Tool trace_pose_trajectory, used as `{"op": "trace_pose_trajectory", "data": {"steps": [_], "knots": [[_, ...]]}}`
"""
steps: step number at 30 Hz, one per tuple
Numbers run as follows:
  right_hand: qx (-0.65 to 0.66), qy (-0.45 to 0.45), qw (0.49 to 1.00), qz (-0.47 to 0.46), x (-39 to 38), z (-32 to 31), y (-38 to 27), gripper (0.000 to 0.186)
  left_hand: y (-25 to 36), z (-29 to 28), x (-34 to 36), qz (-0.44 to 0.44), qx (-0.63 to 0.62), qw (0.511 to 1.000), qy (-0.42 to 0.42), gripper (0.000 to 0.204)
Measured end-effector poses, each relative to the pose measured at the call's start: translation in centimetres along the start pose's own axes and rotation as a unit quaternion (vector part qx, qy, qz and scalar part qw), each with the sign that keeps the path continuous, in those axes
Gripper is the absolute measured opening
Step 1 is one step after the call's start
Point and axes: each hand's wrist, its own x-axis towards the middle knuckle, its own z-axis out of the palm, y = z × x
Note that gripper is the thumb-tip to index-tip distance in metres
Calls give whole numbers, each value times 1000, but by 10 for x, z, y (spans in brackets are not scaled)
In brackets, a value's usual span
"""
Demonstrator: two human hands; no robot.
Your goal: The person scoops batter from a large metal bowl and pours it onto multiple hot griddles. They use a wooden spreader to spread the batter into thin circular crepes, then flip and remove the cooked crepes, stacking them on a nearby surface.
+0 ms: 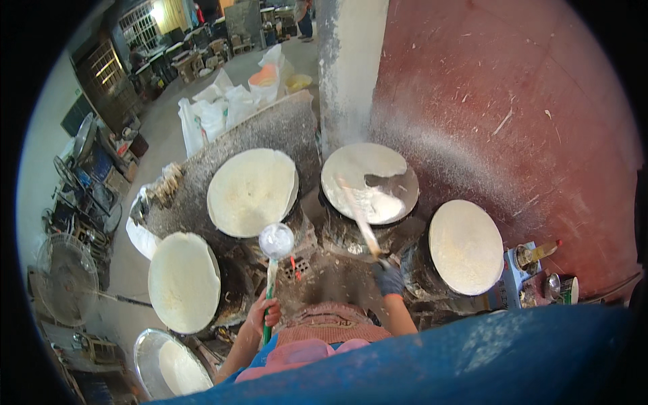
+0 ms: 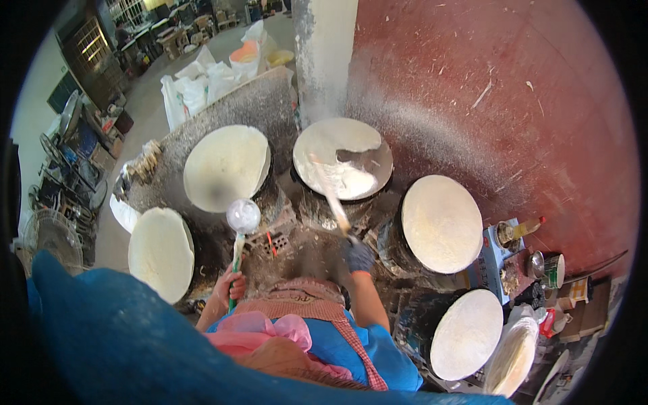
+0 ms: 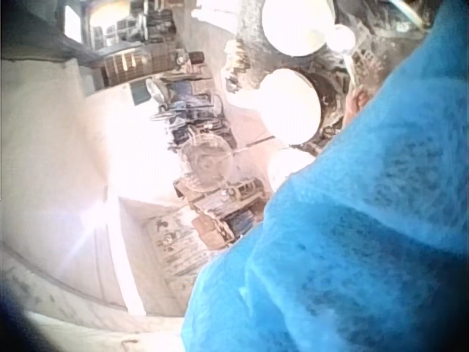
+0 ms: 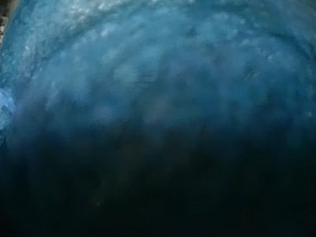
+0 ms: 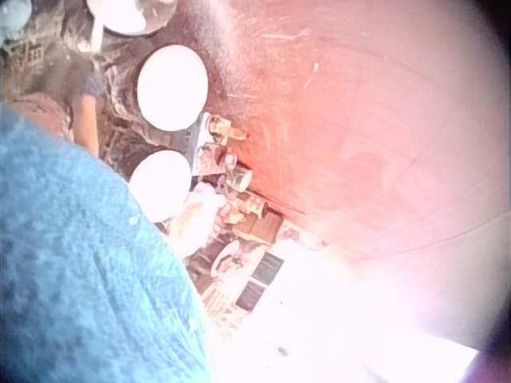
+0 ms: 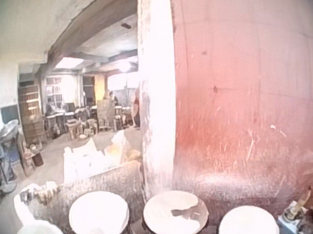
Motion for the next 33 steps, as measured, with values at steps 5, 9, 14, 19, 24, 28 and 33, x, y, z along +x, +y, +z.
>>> {"op": "trace_pose_trajectory", "data": {"steps": [5,9,14,19,24,28,33], "knots": [[62,110,989,83,16,-21,12,25,2,11,21,-42,-44,998,9,51],[-103,5,993,48,15,-22,28,21,0,23,38,-75,-64,995,8,49],[29,98,988,114,25,-14,58,21,-2,28,59,-108,-15,994,-28,5],[-46,88,992,-74,22,-35,50,25,-13,28,82,-169,-89,979,70,36],[130,29,966,223,101,-41,51,26,-29,43,89,-119,-54,987,96,13],[238,36,961,134,247,3,101,35,-34,56,86,-107,-90,989,55,44],[369,86,921,87,201,47,88,26,-21,46,80,-77,-43,996,-7,46]]}}
